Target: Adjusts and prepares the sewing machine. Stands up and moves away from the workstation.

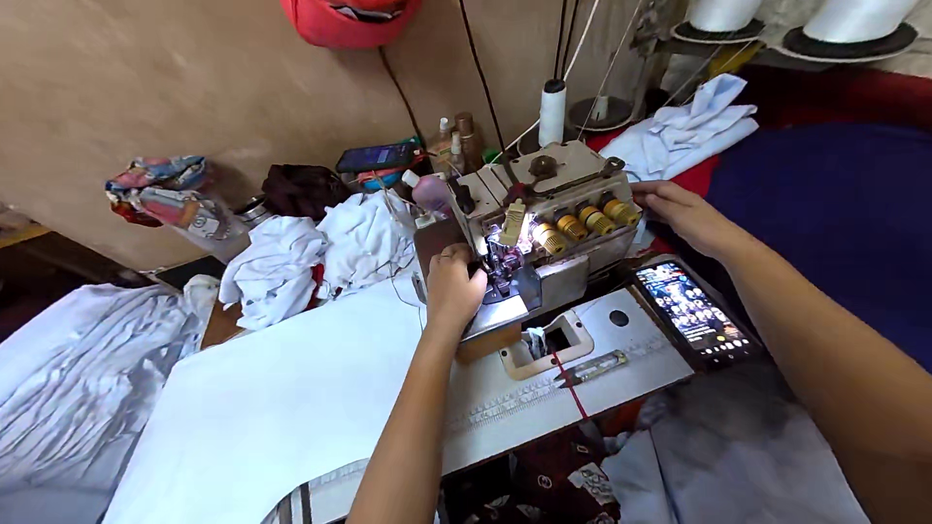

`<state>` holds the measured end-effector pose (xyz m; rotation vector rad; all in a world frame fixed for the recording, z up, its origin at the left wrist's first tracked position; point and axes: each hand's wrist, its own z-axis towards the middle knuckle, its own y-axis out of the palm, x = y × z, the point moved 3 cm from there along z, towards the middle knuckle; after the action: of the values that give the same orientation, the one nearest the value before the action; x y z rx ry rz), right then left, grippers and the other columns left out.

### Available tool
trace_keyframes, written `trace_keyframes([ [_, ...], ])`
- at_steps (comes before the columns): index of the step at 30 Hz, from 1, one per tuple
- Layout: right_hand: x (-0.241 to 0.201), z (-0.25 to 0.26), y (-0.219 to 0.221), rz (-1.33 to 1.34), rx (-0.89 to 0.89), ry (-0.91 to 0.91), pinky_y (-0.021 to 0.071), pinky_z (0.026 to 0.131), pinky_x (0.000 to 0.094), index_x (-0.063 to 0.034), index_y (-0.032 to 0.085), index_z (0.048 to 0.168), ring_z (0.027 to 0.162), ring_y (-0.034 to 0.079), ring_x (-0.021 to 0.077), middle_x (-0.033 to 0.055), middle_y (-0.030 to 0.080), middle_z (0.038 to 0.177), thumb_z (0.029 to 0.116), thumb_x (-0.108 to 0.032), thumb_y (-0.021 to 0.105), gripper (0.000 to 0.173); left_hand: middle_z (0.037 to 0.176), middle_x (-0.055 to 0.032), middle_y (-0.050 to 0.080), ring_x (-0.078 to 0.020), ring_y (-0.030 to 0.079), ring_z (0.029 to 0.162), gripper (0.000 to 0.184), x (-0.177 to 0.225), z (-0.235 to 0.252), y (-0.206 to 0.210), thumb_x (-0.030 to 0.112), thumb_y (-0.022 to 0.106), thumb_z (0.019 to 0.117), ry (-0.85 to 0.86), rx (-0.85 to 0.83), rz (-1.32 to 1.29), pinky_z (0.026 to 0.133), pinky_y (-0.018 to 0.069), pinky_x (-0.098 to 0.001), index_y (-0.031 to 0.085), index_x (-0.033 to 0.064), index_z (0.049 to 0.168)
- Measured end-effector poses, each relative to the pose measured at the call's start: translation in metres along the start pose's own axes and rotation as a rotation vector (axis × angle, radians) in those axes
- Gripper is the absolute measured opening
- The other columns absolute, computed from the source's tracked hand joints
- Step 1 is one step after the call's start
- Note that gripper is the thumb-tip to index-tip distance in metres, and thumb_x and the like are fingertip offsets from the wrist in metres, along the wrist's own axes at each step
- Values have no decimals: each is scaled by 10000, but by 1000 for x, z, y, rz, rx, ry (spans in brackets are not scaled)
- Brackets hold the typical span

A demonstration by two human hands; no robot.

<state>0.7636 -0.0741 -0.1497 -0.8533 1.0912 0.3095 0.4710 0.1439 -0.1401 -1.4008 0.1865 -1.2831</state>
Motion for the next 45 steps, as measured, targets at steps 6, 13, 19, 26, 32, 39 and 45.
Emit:
trace_keyframes([
  [6,22,18,23,119,-100,144,515,950,379,-149,437,1452,1112,614,118,55,623,1271,1105,-276,311,391,1215,-199,665,-382,570,1233,186,5,-7,0,101,592,975,-9,42,57,1056,424,-554,728,-10,1037],
  [13,14,22,31,147,-44,137,489,980,264,-52,401,1473,1139,575,67,92,563,1312,1098,-172,272,414,1152,-210,668,-388,581,1197,189,5,-8,0,99,565,1005,13,62,54,1026,436,-552,712,-20,1017],
  [19,33,41,25,18,-60,89,493,928,250,-16,514,1362,1065,589,65,103,604,1215,1045,-139,386,363,1159,-208,658,-390,577,1200,204,7,-7,2,113,548,1011,-22,94,91,1002,452,-550,709,-11,1033],
  [26,16,49,25,-120,-147,122,493,850,286,9,580,1227,935,577,93,97,607,1068,1041,-104,443,256,968,-168,612,-302,617,946,244,-4,-9,-5,155,403,1083,-125,200,-219,834,498,-499,588,-4,1077],
  [32,24,48,25,-91,-86,345,512,797,368,-40,580,1247,914,593,165,112,609,1064,1081,-207,400,297,929,-96,657,-246,633,910,190,-8,-7,-4,182,462,1073,-132,149,-312,805,498,-481,606,66,1119],
  [39,-38,-28,-4,-84,523,-170,577,790,362,50,544,1295,872,661,155,132,646,1092,1099,-320,420,436,908,-121,633,-288,624,901,235,-7,-8,-7,225,460,1064,-127,152,-314,771,495,-508,628,62,1085],
  [45,-177,-54,37,-209,445,-761,556,764,207,25,572,1201,846,632,1,0,647,1027,1081,-200,458,279,910,-156,648,-326,622,985,368,2,-12,-10,246,452,1080,-67,108,-221,872,476,-521,673,2,915],
])
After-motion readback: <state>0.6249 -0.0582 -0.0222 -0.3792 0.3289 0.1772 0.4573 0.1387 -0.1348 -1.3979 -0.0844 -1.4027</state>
